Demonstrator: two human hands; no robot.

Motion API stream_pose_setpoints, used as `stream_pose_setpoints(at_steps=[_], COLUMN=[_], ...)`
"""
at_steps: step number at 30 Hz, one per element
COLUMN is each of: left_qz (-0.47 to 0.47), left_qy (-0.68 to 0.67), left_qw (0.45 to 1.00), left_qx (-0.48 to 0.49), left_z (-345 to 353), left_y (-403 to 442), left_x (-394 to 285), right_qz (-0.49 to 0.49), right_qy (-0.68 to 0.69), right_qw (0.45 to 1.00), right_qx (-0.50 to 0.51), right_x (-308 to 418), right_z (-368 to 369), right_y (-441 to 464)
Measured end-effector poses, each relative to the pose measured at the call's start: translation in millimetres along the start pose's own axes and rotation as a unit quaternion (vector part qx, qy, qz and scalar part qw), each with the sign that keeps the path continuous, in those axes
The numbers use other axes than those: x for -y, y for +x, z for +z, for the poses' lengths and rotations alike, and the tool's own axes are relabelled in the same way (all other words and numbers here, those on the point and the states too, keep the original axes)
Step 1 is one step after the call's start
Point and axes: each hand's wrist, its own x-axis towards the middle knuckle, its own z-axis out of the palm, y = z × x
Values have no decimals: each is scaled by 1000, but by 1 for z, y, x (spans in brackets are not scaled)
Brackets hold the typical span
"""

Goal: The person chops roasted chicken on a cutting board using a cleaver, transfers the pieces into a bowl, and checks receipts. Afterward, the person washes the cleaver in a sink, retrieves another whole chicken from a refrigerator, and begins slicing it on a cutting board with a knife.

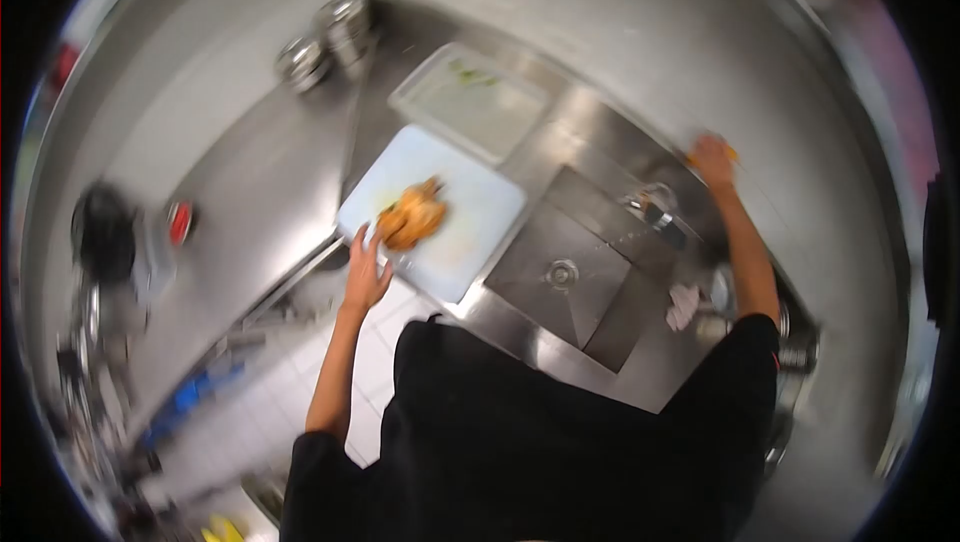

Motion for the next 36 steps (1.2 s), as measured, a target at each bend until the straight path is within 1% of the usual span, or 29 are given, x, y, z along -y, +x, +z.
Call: stream_pose_setpoints(at_steps=[1, 2, 4, 7, 10, 11, 13, 14, 16, 17, 18, 20, 22, 23, 24, 25, 26, 27, 28, 30, 32, 35, 36], left_qz=[-18, -37, -70, -49, 6, 26, 43, 55, 54, 51, 30, -16, 2, 10, 15, 20, 25, 35, 45, 66, 85, 105, 97], left_qy=[-1, -6, -22, -29, -6, 0, 61, 95, 152, 179, 174, 163, 165, 168, 162, 156, 149, 151, 153, 150, 142, 125, 123], left_qw=[1000, 999, 997, 998, 1000, 999, 996, 992, 986, 982, 980, 966, 966, 966, 968, 970, 972, 973, 973, 975, 976, 980, 980], left_qx=[-5, -9, -2, -10, 15, 24, 52, 60, 46, 41, 95, 199, 199, 198, 192, 187, 181, 171, 165, 151, 140, 110, 122], left_z=[-8, -12, -15, -6, 11, 20, 36, 41, 53, 55, 54, 52, 59, 61, 61, 61, 60, 60, 60, 59, 57, 60, 59], left_y=[-2, -2, 2, 20, 54, 62, 77, 89, 99, 101, 105, 120, 121, 120, 119, 115, 112, 111, 106, 100, 95, 95, 95], left_x=[-12, -16, -24, -32, -33, -32, -30, -26, -19, -17, -16, -14, -2, 2, 3, 1, 0, 0, -1, -3, -5, 1, 2], right_qz=[-48, -78, -150, -158, -146, -121, -62, -38, 3, 34, 63, 109, 148, 158, 168, 178, 198, 127, 77, -23, -57, -86, -93], right_qy=[-14, -20, -12, -28, -11, -9, -6, -17, -38, -11, 16, 170, 254, 358, 457, 537, 608, 642, 668, 668, 620, 523, 513], right_qw=[998, 997, 980, 984, 986, 990, 997, 996, 989, 992, 993, 974, 950, 918, 873, 824, 765, 755, 739, 744, 782, 842, 849], right_qx=[-27, -20, -127, -83, -75, -67, -53, -85, -142, -124, -103, -101, -109, -65, -21, 7, 80, 44, 31, -25, 18, 98, 86], right_x=[-5, -5, -6, -8, -23, -28, -41, -51, -74, -81, -84, -77, -57, -37, -15, 14, 49, 88, 125, 183, 222, 247, 254], right_z=[27, 21, 49, 7, -30, -42, -67, -84, -123, -151, -184, -259, -300, -318, -331, -330, -340, -341, -345, -341, -332, -330, -326], right_y=[4, 3, 6, 5, 10, 12, 10, 8, -8, -19, -35, -69, -104, -119, -132, -142, -145, -148, -146, -136, -130, -116, -113])
